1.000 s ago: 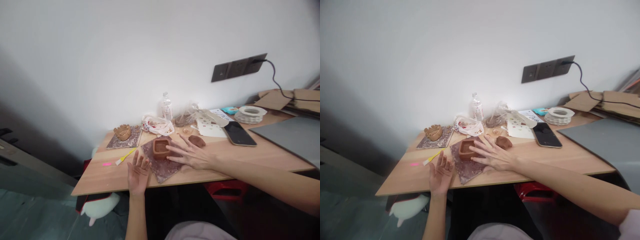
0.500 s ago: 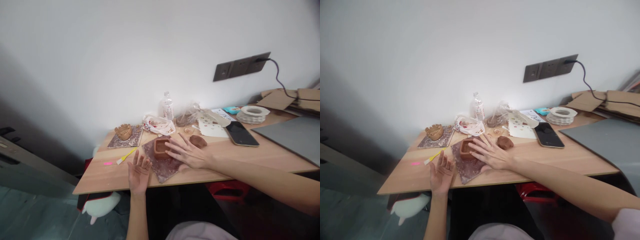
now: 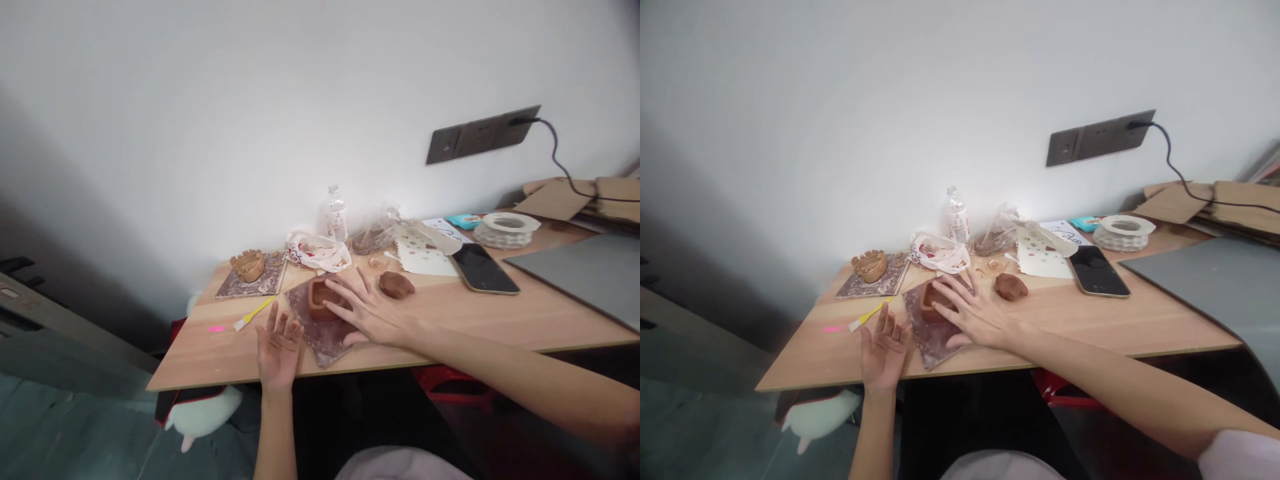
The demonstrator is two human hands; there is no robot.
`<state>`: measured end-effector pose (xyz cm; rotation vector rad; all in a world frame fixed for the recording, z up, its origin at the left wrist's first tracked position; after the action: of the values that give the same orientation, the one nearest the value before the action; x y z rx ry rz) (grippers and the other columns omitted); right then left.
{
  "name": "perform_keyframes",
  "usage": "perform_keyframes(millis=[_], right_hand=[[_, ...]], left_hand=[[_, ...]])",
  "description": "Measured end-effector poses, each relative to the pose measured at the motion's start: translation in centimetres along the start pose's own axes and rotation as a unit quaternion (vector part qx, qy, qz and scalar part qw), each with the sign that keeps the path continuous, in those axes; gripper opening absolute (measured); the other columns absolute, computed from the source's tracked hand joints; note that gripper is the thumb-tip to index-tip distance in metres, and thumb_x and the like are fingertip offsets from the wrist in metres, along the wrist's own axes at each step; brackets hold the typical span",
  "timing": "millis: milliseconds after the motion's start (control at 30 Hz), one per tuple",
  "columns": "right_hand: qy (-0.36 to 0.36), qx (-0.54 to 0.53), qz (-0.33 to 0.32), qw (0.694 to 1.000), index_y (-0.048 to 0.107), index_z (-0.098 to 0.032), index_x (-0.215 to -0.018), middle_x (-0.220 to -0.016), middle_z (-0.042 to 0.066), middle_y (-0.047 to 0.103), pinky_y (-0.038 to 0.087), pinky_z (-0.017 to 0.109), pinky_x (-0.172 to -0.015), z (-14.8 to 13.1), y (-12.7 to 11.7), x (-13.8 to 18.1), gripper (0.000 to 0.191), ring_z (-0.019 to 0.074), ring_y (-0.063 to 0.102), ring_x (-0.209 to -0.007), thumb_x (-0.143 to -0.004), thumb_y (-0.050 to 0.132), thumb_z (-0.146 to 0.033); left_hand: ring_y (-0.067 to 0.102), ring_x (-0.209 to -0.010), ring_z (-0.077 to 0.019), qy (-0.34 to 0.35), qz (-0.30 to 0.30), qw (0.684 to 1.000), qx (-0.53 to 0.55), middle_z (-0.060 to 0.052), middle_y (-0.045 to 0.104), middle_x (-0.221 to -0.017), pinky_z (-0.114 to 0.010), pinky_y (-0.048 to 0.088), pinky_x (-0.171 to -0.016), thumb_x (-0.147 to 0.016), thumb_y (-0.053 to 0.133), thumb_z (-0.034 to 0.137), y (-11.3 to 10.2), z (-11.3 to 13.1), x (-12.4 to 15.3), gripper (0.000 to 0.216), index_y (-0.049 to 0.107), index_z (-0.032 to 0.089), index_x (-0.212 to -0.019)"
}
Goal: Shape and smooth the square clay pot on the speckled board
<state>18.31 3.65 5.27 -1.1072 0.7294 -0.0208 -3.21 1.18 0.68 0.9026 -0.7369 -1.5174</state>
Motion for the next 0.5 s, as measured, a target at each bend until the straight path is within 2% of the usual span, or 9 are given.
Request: perform_keyframes(millis=[133, 233, 367, 500], right_hand=[[0.017, 0.002, 0.021, 1.000, 0.042, -0.013, -0.145, -0.156, 0.026, 0.030, 0.014, 0.077, -0.109, 1.0, 0.4, 2.8, 0.081, 0.0383, 0.005, -0.151, -0.081, 0.072, -0.052], [0.047, -0.007, 0.038, 0.998, 0.036, -0.010, -0.147, -0.156, 0.028, 0.027, 0.017, 0.076, -0.109, 1.1, 0.6, 4.3, 0.083, 0.0389, -0.002, -0.150, -0.083, 0.071, -0.049], [0.106, -0.034, 0.057, 0.992, 0.028, -0.011, -0.151, -0.159, 0.030, 0.016, 0.021, 0.076, -0.108, 0.3, 0.6, 4.5, 0.089, 0.0422, -0.004, -0.149, -0.082, 0.072, -0.045], [0.143, -0.034, 0.043, 0.988, 0.031, -0.010, -0.150, -0.159, 0.031, 0.012, 0.021, 0.075, -0.108, -0.9, 1.0, 3.9, 0.087, 0.0438, -0.005, -0.149, -0.082, 0.073, -0.044]], left_hand=[[0.075, -0.093, -0.0191, -0.006, -0.016, 0.999, 0.027, -0.005, 0.078, -0.107, -0.033, 0.057, -0.088, -0.101, 0.035, 0.044, 0.3, 0.1, 0.0, 0.044, 0.067, 0.023, -0.124], [0.075, -0.092, -0.0193, -0.012, -0.012, 0.999, 0.031, -0.006, 0.078, -0.107, -0.034, 0.057, -0.088, -0.101, 0.036, 0.044, 0.4, 0.2, 0.0, 0.044, 0.067, 0.023, -0.124], [0.075, -0.091, -0.0193, -0.010, -0.001, 0.999, 0.033, -0.006, 0.078, -0.106, -0.034, 0.057, -0.087, -0.100, 0.038, 0.045, 0.3, 0.2, 0.0, 0.043, 0.066, 0.023, -0.124], [0.075, -0.089, -0.0186, -0.005, 0.006, 1.000, 0.031, -0.006, 0.078, -0.105, -0.033, 0.058, -0.086, -0.101, 0.035, 0.045, 0.4, 0.2, 0.0, 0.046, 0.067, 0.022, -0.123]])
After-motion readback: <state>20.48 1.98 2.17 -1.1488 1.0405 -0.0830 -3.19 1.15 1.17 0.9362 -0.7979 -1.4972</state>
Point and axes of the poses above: each hand's wrist, its own x-axis away from the middle knuckle, its own y-axis out of the palm, z = x × y, the point moved 4 cm from there along -x, towards the middle knuckle
